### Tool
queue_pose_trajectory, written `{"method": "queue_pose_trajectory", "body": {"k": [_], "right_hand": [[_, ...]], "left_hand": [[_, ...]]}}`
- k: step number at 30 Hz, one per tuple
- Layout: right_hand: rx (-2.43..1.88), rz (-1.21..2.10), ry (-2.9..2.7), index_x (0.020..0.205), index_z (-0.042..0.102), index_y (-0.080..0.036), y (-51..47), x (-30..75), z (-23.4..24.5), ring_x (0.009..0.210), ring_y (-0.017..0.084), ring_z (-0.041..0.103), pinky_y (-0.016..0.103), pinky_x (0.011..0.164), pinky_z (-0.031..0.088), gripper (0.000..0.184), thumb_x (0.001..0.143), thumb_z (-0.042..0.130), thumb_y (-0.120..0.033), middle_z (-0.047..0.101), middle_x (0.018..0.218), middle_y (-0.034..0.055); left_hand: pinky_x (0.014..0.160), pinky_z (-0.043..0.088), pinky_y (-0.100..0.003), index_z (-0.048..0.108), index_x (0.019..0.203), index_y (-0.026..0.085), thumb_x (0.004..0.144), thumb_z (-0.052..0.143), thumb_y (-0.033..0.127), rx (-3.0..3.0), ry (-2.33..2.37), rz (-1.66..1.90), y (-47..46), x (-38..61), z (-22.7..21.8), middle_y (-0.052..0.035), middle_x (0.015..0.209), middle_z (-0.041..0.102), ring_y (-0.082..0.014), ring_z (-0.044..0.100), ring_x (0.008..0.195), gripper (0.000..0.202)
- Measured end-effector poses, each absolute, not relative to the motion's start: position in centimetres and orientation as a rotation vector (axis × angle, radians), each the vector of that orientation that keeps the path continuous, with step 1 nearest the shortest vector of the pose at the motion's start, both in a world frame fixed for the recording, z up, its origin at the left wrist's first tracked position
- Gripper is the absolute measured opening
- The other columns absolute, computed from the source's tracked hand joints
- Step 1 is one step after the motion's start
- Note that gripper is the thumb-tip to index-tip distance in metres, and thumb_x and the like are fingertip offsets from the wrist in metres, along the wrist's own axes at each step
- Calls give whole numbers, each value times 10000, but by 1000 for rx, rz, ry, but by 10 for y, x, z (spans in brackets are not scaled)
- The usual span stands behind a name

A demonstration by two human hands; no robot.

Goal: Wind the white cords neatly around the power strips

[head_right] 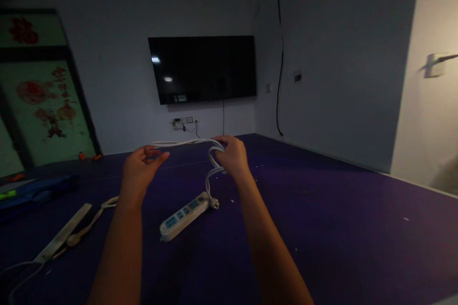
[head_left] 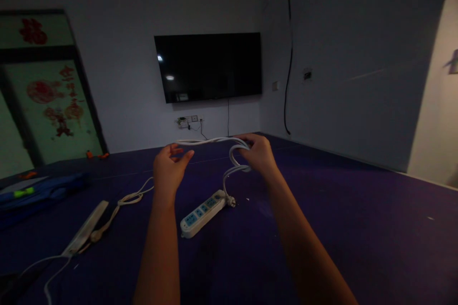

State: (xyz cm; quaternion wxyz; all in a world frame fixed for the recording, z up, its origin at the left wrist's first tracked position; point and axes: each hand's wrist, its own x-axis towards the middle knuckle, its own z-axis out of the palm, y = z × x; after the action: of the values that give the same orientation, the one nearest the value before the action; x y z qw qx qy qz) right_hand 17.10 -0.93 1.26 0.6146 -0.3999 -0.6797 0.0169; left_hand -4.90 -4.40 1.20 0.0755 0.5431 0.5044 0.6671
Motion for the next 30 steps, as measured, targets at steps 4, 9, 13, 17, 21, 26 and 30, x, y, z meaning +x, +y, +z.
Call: {"method": "queue_pose_trajectory", "body": {"k": [4, 9, 13, 17, 21, 26, 30], "right_hand": [[-894, 39, -1755, 887, 735, -173, -14, 161, 13, 719, 170, 641, 259, 655, 468, 284, 638, 617, -107, 724, 823, 53], [-849, 15, -1944, 944, 727, -210, -15, 155, 11, 745, 162, 624, 267, 681, 465, 321, 645, 635, -138, 714, 893, 52], [-887, -15, -2021, 946, 726, -225, -17, 155, 11, 740, 161, 618, 267, 679, 451, 318, 643, 650, -166, 712, 870, 41], [-919, 19, -2054, 873, 737, -211, -19, 151, 10, 702, 156, 615, 251, 644, 431, 250, 635, 663, -185, 712, 795, 31], [-895, 147, -2100, 797, 739, -180, -19, 142, 8, 654, 140, 606, 234, 619, 420, 192, 624, 659, -158, 702, 715, 22], [-779, 320, -2137, 846, 739, -176, -19, 139, 5, 682, 136, 603, 231, 626, 424, 214, 674, 617, -142, 702, 718, 17], [-671, 399, -2187, 981, 714, -205, -18, 145, 4, 757, 145, 595, 251, 673, 436, 313, 671, 690, -238, 708, 831, 15]], "left_hand": [[705, 523, -325, 423, 1286, 179, 554, 782, 349, 1630, 1325, 1956, -45, -39, 13, -123, 1155, 576, -172, 629, 796, 833], [851, 493, -421, 282, 1377, 235, 444, 842, 386, 1856, 1360, 1823, -42, -33, 7, -156, 1363, 396, -295, 539, 1088, 1098], [998, 374, -492, 78, 1440, 238, 409, 857, 386, 2088, 1323, 1626, -40, -32, 1, -189, 1486, 177, -356, 358, 1274, 1301], [1064, 269, -522, -90, 1441, 214, 416, 859, 352, 2280, 1336, 1496, -36, -31, -4, -210, 1514, -4, -388, 209, 1347, 1404], [1062, 264, -541, -136, 1432, 272, 486, 827, 257, 2348, 1297, 1553, -31, -27, -7, -165, 1521, -8, -388, 206, 1347, 1350], [849, 504, -421, -9, 1449, 322, 529, 762, 121, 2129, 1282, 1659, -30, -21, -8, -163, 1508, 95, -282, 534, 1078, 1217], [706, 532, -329, 174, 1438, 233, 525, 730, 77, 1926, 1421, 1750, -30, -20, -4, -187, 1402, 344, -173, 604, 807, 1080]]}}
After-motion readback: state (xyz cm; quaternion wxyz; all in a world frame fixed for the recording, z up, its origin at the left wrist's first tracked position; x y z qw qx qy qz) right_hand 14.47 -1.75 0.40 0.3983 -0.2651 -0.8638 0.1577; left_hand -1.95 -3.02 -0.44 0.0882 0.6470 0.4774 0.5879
